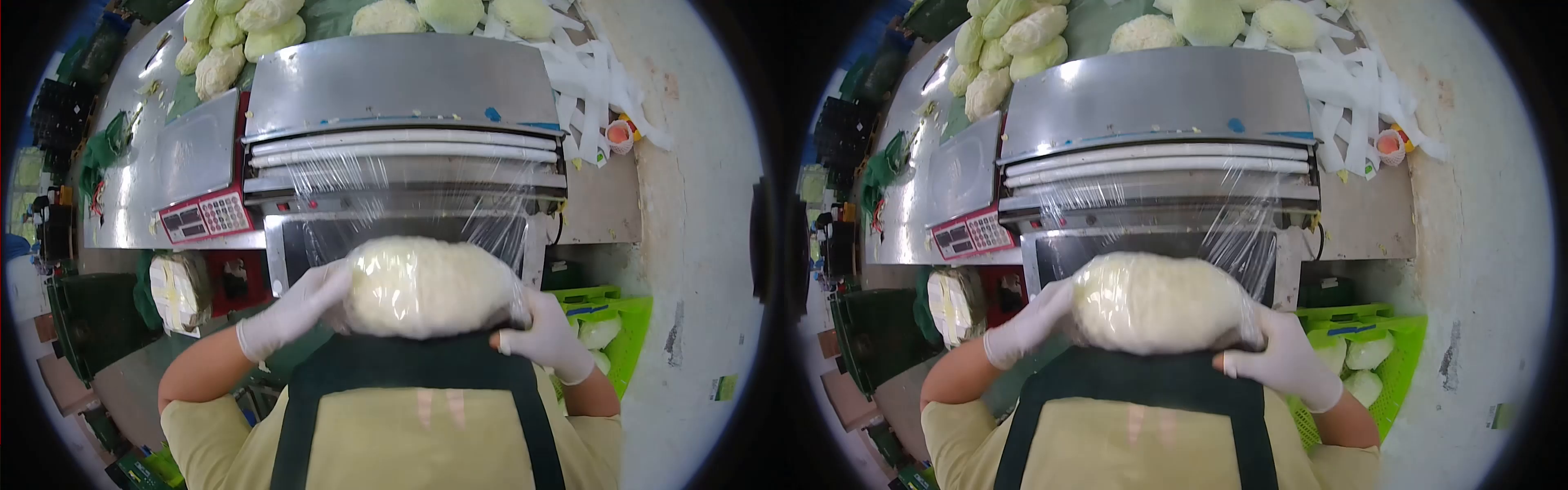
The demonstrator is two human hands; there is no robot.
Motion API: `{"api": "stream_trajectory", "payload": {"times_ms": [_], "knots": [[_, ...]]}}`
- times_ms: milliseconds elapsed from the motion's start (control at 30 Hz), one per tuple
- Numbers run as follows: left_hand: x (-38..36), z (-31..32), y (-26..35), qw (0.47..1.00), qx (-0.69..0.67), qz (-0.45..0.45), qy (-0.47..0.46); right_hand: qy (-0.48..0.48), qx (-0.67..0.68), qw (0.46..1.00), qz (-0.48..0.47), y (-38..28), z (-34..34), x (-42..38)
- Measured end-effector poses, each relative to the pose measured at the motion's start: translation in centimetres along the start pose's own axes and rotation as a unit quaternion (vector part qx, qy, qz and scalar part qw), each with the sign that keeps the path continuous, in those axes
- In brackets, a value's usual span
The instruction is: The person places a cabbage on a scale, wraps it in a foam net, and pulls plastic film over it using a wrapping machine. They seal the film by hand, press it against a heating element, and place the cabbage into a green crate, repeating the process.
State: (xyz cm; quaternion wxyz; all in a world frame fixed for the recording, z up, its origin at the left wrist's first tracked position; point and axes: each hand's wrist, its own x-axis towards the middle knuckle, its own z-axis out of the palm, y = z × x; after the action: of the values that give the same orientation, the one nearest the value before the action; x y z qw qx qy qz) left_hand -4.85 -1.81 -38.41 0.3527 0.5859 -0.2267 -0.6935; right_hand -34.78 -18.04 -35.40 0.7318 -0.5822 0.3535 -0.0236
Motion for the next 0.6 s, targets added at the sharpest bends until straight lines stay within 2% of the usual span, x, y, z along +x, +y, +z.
{"api": "stream_trajectory", "payload": {"times_ms": [33,100,133,233,267,333,433,533,600], "knots": [[0.3,0.1,-0.5,0.997,-0.016,-0.075,-0.014,0.045,-0.02,0.999,0.016,1.3,-0.1,-0.1],[2.3,0.5,-3.4,0.987,-0.093,-0.131,-0.007,0.134,-0.061,0.988,0.039,4.3,-0.4,0.4],[2.7,0.7,-3.8,0.971,-0.135,-0.197,-0.002,0.176,0.026,0.983,-0.044,6.1,0.1,1.0],[2.5,1.4,-2.4,0.965,-0.162,-0.193,-0.071,0.265,0.072,0.951,-0.142,8.7,0.3,2.1],[1.8,1.4,-2.5,0.966,-0.168,-0.178,-0.088,0.284,0.051,0.946,-0.15,9.4,0.7,2.4],[0.2,3.3,-1.5,0.958,-0.18,-0.217,-0.045,0.313,0.071,0.935,-0.153,9.8,1.7,1.2],[-2.8,4.1,-6.2,0.971,-0.156,-0.168,0.071,0.343,0.1,0.925,-0.131,11.2,3.0,-0.4],[-6.3,4.3,-9.1,0.995,0.013,-0.04,0.085,0.326,0.085,0.938,-0.078,11.0,4.0,-2.7],[-6.7,5.6,-10.3,0.988,0.04,-0.003,0.149,0.343,0.093,0.933,-0.052,12.0,4.2,-3.3]]}}
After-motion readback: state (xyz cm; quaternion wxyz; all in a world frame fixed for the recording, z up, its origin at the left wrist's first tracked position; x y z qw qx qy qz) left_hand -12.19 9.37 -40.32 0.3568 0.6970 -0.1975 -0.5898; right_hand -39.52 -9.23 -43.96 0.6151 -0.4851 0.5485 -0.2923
